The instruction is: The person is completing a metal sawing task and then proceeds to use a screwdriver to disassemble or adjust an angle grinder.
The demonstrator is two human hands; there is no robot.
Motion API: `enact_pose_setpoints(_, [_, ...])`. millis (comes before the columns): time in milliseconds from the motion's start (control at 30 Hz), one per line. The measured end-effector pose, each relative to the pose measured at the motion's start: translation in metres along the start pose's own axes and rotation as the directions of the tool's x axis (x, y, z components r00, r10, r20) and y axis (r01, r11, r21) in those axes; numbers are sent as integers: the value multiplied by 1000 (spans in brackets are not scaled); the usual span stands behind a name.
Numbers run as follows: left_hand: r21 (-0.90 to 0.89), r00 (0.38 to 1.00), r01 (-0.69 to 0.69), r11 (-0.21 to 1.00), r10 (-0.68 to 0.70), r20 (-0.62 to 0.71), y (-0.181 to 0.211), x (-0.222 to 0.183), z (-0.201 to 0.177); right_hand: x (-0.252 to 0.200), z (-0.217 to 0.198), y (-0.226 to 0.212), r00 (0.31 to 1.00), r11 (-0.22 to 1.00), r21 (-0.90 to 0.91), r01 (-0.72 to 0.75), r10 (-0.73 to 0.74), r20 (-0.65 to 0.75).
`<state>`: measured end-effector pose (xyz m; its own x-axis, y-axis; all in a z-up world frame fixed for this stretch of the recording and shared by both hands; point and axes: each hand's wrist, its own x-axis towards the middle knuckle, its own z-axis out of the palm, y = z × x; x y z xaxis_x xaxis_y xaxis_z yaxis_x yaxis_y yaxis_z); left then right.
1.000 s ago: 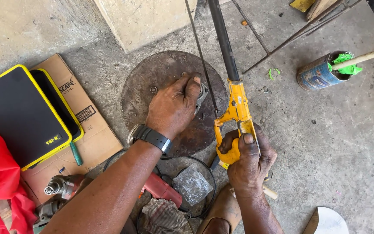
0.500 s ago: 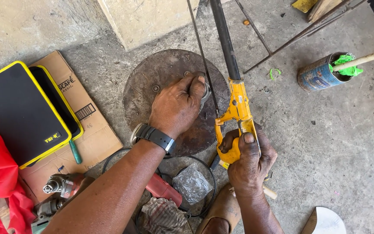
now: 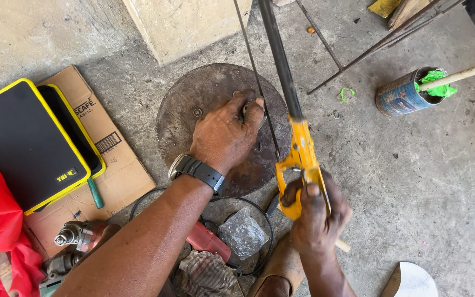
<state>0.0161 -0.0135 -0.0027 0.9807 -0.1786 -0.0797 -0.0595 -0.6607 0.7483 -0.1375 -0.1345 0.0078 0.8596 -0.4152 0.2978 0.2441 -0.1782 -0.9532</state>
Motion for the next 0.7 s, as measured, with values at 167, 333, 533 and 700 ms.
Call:
enact_pose_setpoints(167, [39,999,26,999,-28,37,4,0,0,-36,-21,-5,994,990,101,-93,99,-51])
enact_pose_setpoints(333, [21,1000,12,1000,-12,-17,-3,5,8,-16,-15,-14,998,986,-155,-64,62,-14])
enact_pose_setpoints(533, [51,1000,6,999,-6,7,2,7,3,-24,-25,-11,996,996,-8,-90,90,-29])
enact_pose_setpoints(700, [133,998,-60,989,61,0,-5,7,10,-22,-33,4,1000,998,69,-13,12,11])
